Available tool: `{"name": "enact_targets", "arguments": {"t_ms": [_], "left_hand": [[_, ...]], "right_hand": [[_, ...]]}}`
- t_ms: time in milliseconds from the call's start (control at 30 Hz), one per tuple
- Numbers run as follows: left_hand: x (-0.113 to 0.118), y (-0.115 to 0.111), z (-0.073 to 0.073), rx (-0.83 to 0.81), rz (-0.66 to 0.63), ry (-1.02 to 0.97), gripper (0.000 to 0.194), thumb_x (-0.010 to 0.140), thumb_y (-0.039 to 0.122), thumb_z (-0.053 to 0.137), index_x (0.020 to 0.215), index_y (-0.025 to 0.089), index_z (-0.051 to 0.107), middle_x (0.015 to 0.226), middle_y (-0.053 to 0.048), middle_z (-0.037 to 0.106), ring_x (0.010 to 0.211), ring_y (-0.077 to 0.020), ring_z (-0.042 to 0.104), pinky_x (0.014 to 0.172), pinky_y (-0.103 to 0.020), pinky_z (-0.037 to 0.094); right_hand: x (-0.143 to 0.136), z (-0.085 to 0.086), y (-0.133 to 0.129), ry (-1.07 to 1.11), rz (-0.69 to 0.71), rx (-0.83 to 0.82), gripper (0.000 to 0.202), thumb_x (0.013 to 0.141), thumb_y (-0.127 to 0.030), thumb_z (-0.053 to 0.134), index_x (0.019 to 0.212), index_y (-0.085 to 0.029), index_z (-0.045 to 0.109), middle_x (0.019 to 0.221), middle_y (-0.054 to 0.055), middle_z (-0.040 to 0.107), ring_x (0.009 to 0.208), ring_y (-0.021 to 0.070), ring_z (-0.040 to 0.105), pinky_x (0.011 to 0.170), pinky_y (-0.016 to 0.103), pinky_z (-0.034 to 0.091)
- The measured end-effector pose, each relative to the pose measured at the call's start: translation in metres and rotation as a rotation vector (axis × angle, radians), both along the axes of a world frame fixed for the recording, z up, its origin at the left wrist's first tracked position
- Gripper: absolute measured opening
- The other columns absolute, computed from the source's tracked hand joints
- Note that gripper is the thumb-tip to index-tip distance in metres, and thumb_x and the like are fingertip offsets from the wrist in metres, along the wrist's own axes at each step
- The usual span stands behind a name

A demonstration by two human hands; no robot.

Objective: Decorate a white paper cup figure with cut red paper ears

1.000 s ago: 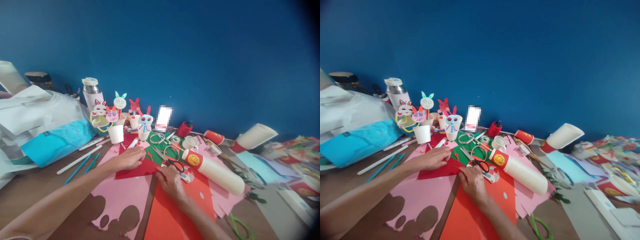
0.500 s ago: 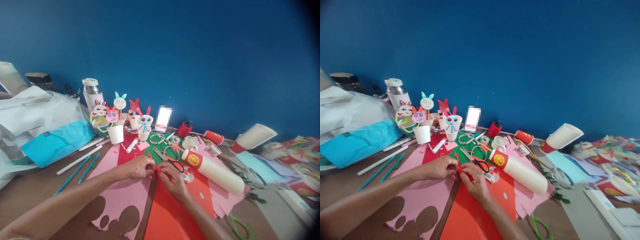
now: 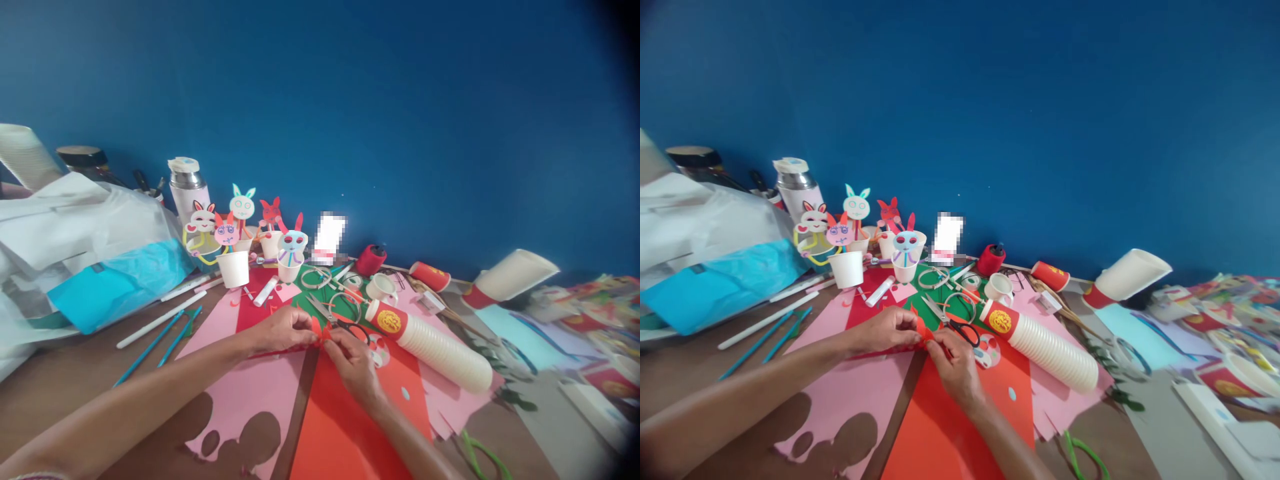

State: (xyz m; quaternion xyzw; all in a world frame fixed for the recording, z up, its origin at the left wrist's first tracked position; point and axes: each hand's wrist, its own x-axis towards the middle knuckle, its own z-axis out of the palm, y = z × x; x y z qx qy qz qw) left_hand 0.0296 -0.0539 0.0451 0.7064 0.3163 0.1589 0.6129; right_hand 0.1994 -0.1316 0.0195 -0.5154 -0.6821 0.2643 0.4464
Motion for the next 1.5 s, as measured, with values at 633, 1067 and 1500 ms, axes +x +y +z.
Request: {"name": "enact_targets", "arguments": {"t_ms": [633,1067,1500], "left_hand": [[0.015,-0.009,-0.017,-0.362,0.186,-0.168,0.017,0.061,0.025,0.064,0.069,0.012,0.057,0.062,0.0,0.061,0.047,-0.0088,0.054,0.044,-0.02,0.036],[0.015,-0.01,-0.01,-0.398,0.222,-0.248,0.007,0.064,0.015,0.058,0.068,0.012,0.054,0.065,-0.005,0.065,0.051,-0.0111,0.059,0.053,-0.024,0.045],[0.014,-0.008,-0.014,-0.367,0.184,-0.274,0.006,0.065,0.015,0.058,0.07,0.011,0.057,0.066,-0.004,0.063,0.054,-0.0119,0.059,0.053,-0.024,0.045]], "right_hand": [[0.002,-0.003,0.005,0.194,-0.127,-0.053,0.019,0.08,-0.029,0.053,0.066,-0.017,0.058,0.067,0.001,0.055,0.064,0.0135,0.051,0.06,0.023,0.04],[-0.001,0.001,0.006,0.525,-0.069,-0.301,0.017,0.08,-0.029,0.054,0.069,-0.017,0.057,0.062,-0.001,0.061,0.056,0.0107,0.055,0.058,0.022,0.043],[-0.002,-0.003,0.006,0.541,-0.088,-0.359,0.017,0.076,-0.03,0.059,0.067,-0.016,0.057,0.061,0.0,0.062,0.055,0.0107,0.055,0.057,0.022,0.043]]}}
